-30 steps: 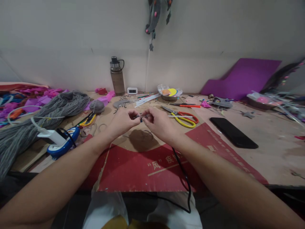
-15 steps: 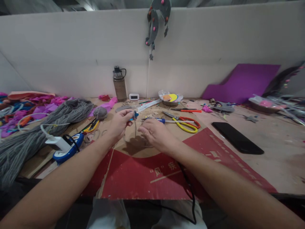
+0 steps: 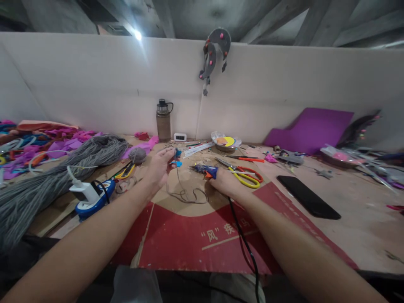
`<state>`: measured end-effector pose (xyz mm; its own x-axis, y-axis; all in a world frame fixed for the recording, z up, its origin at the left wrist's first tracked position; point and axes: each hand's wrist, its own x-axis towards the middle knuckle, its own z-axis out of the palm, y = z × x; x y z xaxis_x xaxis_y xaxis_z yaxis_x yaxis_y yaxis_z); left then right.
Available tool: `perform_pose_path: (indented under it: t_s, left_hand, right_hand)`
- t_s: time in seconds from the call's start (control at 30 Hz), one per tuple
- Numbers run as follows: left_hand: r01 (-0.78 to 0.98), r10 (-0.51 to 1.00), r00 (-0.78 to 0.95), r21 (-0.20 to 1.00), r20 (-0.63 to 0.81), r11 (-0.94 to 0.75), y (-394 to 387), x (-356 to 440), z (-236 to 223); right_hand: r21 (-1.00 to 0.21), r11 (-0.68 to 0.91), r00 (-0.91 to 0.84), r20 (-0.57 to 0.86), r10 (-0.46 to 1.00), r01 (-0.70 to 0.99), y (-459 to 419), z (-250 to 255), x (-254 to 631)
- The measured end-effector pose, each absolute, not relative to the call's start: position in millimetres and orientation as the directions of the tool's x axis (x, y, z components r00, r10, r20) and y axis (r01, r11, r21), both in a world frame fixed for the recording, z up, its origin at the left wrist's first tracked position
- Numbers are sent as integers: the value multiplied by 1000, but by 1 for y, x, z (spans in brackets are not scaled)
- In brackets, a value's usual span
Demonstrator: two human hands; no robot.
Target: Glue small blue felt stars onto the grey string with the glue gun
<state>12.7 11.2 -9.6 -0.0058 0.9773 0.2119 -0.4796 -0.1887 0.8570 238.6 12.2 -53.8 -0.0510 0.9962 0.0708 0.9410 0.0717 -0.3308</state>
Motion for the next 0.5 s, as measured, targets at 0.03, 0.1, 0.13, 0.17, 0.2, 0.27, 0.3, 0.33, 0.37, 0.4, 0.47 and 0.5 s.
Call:
perform_pose_path:
  t_s: [0.03, 0.1, 0.13, 0.17, 0.2, 0.27, 0.3, 0.33, 0.37, 0.4, 0.47, 0.5]
  left_hand:
    - [-480, 977, -8, 856, 215, -193, 12, 12, -10]
    - [-479, 976, -16, 855, 219, -200, 13, 10, -10]
    - [-478, 976, -22, 855, 218, -202, 14, 9, -11]
    - [-476, 976, -32, 855, 216, -205, 16, 8, -11]
    - [-474, 976, -44, 856, 212, -207, 17, 7, -12]
    - [-467, 977, -60, 859, 206, -210, 20, 4, -14]
    - [-464, 977, -63, 861, 203, -209, 21, 3, -15]
    - [-462, 978, -67, 862, 200, -208, 22, 3, -16]
    - [-461, 978, -71, 863, 194, -205, 23, 2, -16]
    - [-460, 980, -81, 865, 184, -201, 23, 2, -17]
    - [-447, 981, -112, 874, 157, -191, 24, 2, -17]
    - [-431, 981, -128, 883, 143, -185, 23, 2, -17]
  right_hand:
    - [-361, 54, -34, 62, 997, 931, 13, -54, 239]
    - [-428, 30, -8, 54, 999, 903, 14, -52, 239]
    - [-463, 27, 2, 61, 998, 886, 14, -50, 239]
    - [-501, 32, 8, 78, 997, 865, 14, -48, 238]
    - [-536, 45, 11, 100, 995, 843, 15, -46, 238]
    - [-596, 86, 9, 154, 988, 798, 15, -42, 235]
    - [-648, 111, 22, 193, 981, 753, 15, -41, 233]
    - [-715, 146, 41, 238, 970, 684, 14, -39, 231]
    - [-784, 193, 62, 282, 958, 590, 13, -37, 229]
    - [-845, 249, 79, 323, 943, 473, 10, -34, 227]
    - [-900, 361, 62, 386, 921, 244, 3, -28, 223]
    - [-900, 401, 29, 412, 911, 170, -2, -25, 220]
